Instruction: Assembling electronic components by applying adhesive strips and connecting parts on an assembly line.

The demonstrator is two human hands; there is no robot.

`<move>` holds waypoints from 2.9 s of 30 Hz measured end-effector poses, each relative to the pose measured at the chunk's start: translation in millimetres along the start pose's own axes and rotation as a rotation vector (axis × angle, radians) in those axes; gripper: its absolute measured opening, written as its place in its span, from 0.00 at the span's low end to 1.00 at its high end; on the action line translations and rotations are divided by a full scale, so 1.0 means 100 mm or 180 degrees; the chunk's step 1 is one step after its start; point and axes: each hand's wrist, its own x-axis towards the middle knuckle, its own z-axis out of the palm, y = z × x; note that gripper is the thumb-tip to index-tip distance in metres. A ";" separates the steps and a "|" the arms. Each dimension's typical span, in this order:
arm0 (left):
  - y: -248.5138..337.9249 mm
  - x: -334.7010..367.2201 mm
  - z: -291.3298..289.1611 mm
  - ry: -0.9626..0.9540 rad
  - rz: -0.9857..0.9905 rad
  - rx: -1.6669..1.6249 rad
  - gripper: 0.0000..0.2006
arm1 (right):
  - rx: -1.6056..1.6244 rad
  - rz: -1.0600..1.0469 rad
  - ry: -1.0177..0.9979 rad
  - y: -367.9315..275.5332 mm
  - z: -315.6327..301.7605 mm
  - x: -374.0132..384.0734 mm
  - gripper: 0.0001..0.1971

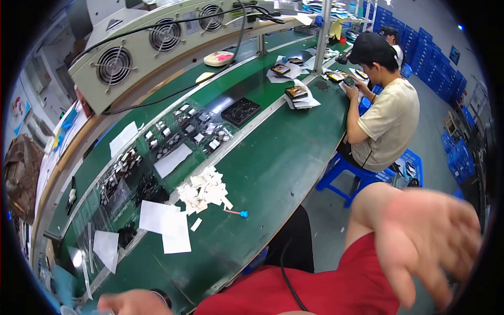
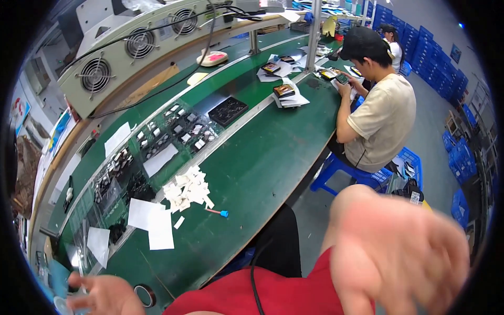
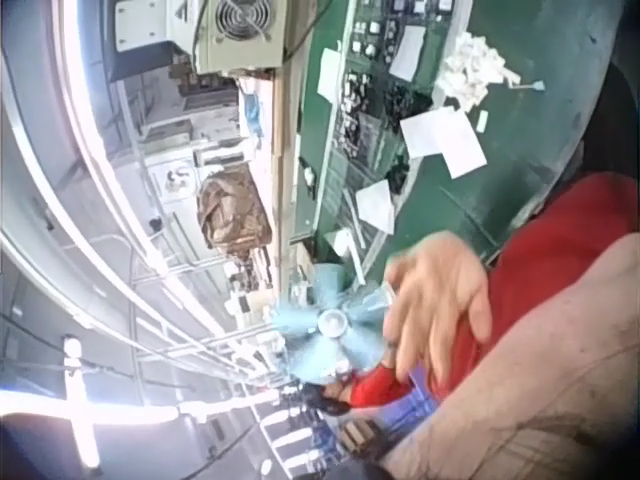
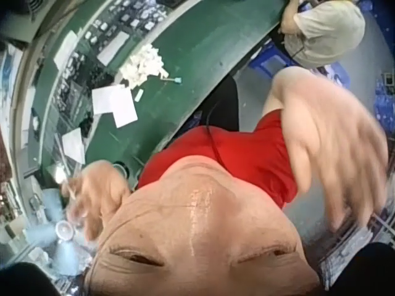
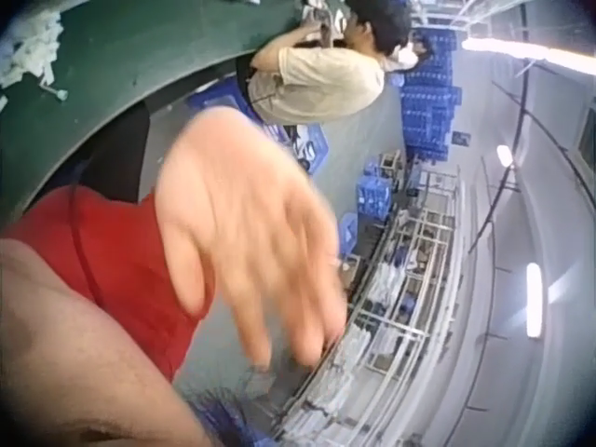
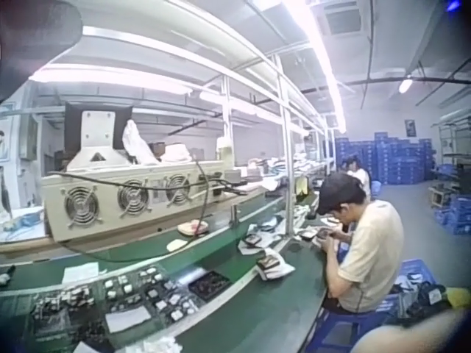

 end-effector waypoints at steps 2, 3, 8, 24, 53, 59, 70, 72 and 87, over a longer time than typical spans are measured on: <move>0.53 -1.19 -0.28 0.0905 -0.1634 0.0309 0.38 | -0.0290 0.0750 -0.0090 0.03 -0.27 -0.72 0.38; 0.62 -1.48 -0.32 0.1035 -0.2353 -0.0110 0.41 | -0.0583 0.1227 -0.0351 -0.01 -0.44 -1.03 0.40; 0.82 -1.83 0.08 0.0439 -0.3521 0.0325 0.53 | -0.0689 0.4498 -0.0118 0.02 -1.01 -2.98 0.50; 0.99 -2.37 0.22 0.0687 -0.4899 -0.0765 0.47 | -0.0022 0.5128 0.2855 0.29 -2.37 -3.90 0.51; 0.88 -2.20 0.04 0.1105 -0.6101 -0.1152 0.23 | -0.1880 0.5225 0.0655 0.47 -1.25 -3.25 0.45; 0.87 -2.19 0.04 0.0919 -0.6103 -0.1141 0.23 | -0.1979 0.5271 0.0781 0.39 -1.37 -3.28 0.42; 0.90 -2.22 -0.01 0.0914 -0.6192 -0.1236 0.22 | -0.1956 0.5622 0.0573 0.34 -1.40 -3.40 0.33; 0.87 -2.17 0.00 0.0853 -0.6215 -0.1262 0.22 | -0.1859 0.6056 0.0093 0.31 -1.44 -3.52 0.20; 0.92 -2.21 -0.01 0.0975 -0.6365 -0.1061 0.21 | -0.1554 0.7720 -0.3186 0.10 -1.52 -4.12 0.17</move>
